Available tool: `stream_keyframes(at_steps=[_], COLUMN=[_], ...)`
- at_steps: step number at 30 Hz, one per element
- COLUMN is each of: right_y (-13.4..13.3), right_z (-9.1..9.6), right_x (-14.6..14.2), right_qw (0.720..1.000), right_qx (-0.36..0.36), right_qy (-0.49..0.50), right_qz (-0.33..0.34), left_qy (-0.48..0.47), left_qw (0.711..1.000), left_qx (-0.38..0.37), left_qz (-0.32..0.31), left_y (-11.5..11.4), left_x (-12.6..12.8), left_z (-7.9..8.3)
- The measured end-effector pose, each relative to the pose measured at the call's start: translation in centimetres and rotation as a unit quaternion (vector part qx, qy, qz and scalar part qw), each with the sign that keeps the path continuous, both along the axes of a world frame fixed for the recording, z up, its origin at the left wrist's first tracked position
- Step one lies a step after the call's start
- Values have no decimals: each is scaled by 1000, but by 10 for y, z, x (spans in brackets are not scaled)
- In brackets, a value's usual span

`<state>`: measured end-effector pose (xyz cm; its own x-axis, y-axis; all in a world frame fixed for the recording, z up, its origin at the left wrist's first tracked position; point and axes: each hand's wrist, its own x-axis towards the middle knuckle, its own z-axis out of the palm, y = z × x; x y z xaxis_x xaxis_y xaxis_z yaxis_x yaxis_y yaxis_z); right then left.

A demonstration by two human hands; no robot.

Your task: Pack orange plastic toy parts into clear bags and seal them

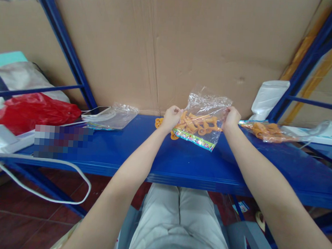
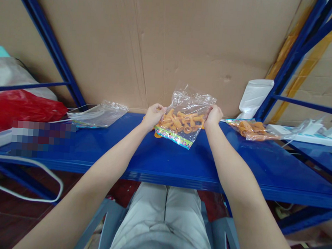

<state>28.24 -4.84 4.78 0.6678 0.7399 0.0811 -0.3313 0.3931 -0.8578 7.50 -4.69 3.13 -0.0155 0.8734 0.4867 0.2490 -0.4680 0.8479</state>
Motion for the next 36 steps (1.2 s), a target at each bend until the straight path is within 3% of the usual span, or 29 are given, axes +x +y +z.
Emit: stream_keyframes(at_steps=[9, 12, 17, 26, 32, 36], right_y=[17, 11, -7, -6, 3, 8], right_z=[-9, -7, -3, -20, -26, -26], right_x=[16, 8, -19, -45, -38, -32], right_qw=[998, 993, 964, 962, 935, 921], right_qx=[19, 19, -43, -25, 66, 75], right_qy=[-32, -57, -153, -228, -348, -382], right_qz=[45, 98, 213, 150, 22, 6], left_qy=[1, -14, -38, -15, 2, -22], left_qw=[1000, 1000, 996, 986, 984, 987], left_qx=[1, 6, 13, -4, -15, -17], left_qz=[1, 23, 82, 165, 177, 156], left_y=[-2, 3, 17, 21, 27, 31], left_x=[0, -3, -12, -19, -24, -24], left_z=[0, -1, -5, -8, -13, -16])
